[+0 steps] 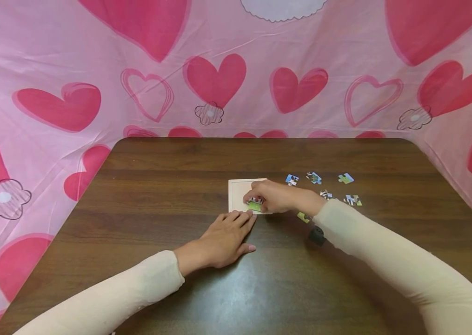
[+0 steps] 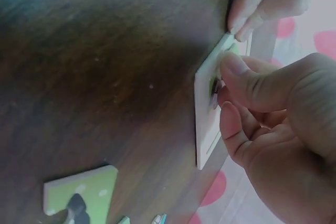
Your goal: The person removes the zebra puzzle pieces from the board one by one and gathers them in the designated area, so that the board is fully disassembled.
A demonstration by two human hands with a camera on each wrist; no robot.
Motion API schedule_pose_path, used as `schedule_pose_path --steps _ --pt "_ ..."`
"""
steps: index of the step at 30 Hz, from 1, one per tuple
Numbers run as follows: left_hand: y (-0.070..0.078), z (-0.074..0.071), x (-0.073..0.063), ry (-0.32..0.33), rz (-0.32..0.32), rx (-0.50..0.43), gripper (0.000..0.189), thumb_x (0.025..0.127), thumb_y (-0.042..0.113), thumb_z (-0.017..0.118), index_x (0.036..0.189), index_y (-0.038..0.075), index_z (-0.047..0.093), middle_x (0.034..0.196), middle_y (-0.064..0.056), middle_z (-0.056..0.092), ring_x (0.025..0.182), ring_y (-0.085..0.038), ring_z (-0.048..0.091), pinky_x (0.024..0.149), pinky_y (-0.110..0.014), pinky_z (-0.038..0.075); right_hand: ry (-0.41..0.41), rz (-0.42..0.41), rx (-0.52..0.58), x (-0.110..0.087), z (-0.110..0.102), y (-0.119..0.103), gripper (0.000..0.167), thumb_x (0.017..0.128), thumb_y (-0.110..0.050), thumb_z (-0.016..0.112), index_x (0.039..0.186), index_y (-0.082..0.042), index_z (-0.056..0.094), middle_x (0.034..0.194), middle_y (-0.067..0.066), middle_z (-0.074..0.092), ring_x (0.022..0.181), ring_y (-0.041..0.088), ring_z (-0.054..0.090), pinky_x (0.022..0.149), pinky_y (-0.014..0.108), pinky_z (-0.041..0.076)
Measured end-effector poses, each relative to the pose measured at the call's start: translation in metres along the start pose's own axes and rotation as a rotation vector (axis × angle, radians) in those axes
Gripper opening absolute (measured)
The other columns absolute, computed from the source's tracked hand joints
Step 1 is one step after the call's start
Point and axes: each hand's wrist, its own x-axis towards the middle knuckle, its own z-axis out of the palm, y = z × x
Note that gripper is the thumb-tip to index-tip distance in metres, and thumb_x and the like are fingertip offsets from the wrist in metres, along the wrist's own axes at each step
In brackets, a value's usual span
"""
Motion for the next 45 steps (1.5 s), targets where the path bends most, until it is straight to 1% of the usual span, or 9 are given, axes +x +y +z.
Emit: schedule_pose_path --steps 4,11,20,23,24,28,32,37,45 --pt "0.000 0.000 0.000 -0.006 -0.001 -0.003 0.071 0.099 0.055 0.036 0.154 0.011 0.024 0.159 -0.005 0.022 0.141 -0.021 0.023 0.112 -0.041 0.026 0.021 -0.005 -0.032 -0.003 0.001 0.001 0.038 0.075 0.007 0.074 0.108 -0.011 0.070 0.083 0.007 0.054 0.071 0.014 0.047 0.063 0.025 0.041" --pt "0.001 -0.001 -0.001 -0.003 -0.002 -0.011 0.071 0.099 0.055 0.037 0.153 0.011 0.024 0.159 -0.005 0.022 0.142 -0.022 0.023 0.112 -0.041 0.026 0.098 0.091 0.051 -0.022 -0.004 0.011 0.041 0.076 0.007 0.076 0.115 -0.005 0.069 0.083 0.007 0.055 0.069 0.014 0.046 0.062 0.026 0.043" --pt "0.002 -0.001 -0.001 0.003 0.000 -0.035 0.071 0.099 0.053 0.039 0.153 0.010 0.024 0.159 -0.005 0.022 0.142 -0.022 0.023 0.112 -0.042 0.026 0.187 0.188 0.077 -0.066 -0.012 0.033 0.045 0.077 0.006 0.076 0.120 -0.002 0.067 0.082 0.005 0.054 0.070 0.014 0.050 0.063 0.028 0.045" --pt "0.003 -0.001 -0.001 0.003 -0.001 -0.035 0.071 0.099 0.053 0.039 0.153 0.010 0.024 0.159 -0.005 0.022 0.142 -0.022 0.023 0.112 -0.042 0.026 0.205 0.228 0.102 -0.084 -0.015 0.038 0.046 0.077 0.005 0.076 0.121 -0.002 0.066 0.086 0.004 0.056 0.076 0.018 0.055 0.066 0.030 0.048" --pt "0.003 -0.001 -0.001 0.001 -0.001 -0.035 0.071 0.099 0.054 0.039 0.153 0.010 0.023 0.159 -0.005 0.021 0.142 -0.022 0.023 0.112 -0.042 0.026 0.213 0.246 0.113 -0.090 -0.016 0.040 0.046 0.077 0.006 0.075 0.122 -0.002 0.065 0.085 0.003 0.057 0.083 0.023 0.059 0.068 0.031 0.049" --pt "0.003 0.000 0.000 0.000 -0.001 -0.035 0.072 0.099 0.054 0.038 0.154 0.010 0.023 0.159 -0.005 0.021 0.142 -0.023 0.023 0.113 -0.042 0.025 0.239 0.297 0.118 -0.115 -0.018 0.044 0.046 0.077 0.007 0.075 0.121 -0.001 0.066 0.086 0.002 0.058 0.085 0.026 0.060 0.068 0.032 0.049" --pt "0.003 0.000 0.000 0.001 -0.003 -0.033 0.071 0.099 0.054 0.038 0.154 0.010 0.023 0.159 -0.005 0.021 0.142 -0.023 0.023 0.113 -0.042 0.025 0.253 0.297 0.084 -0.136 -0.017 0.047 0.046 0.074 0.007 0.077 0.118 -0.001 0.067 0.085 0.001 0.056 0.075 0.015 0.055 0.064 0.027 0.048" --pt "0.002 0.000 -0.001 -0.002 -0.006 -0.028 0.071 0.099 0.054 0.037 0.154 0.011 0.022 0.159 -0.005 0.020 0.143 -0.022 0.022 0.113 -0.042 0.025 0.280 0.281 0.038 -0.157 -0.014 0.051 0.047 0.071 0.007 0.079 0.116 -0.001 0.068 0.080 -0.001 0.053 0.072 0.011 0.050 0.060 0.025 0.046" --pt "0.002 0.001 -0.001 -0.006 -0.002 -0.026 0.071 0.099 0.054 0.037 0.154 0.010 0.022 0.159 -0.005 0.020 0.143 -0.023 0.021 0.113 -0.042 0.024 0.257 0.261 0.053 -0.168 -0.005 0.059 0.053 0.066 0.005 0.083 0.116 0.002 0.067 0.081 -0.004 0.054 0.069 0.005 0.054 0.059 0.024 0.048"
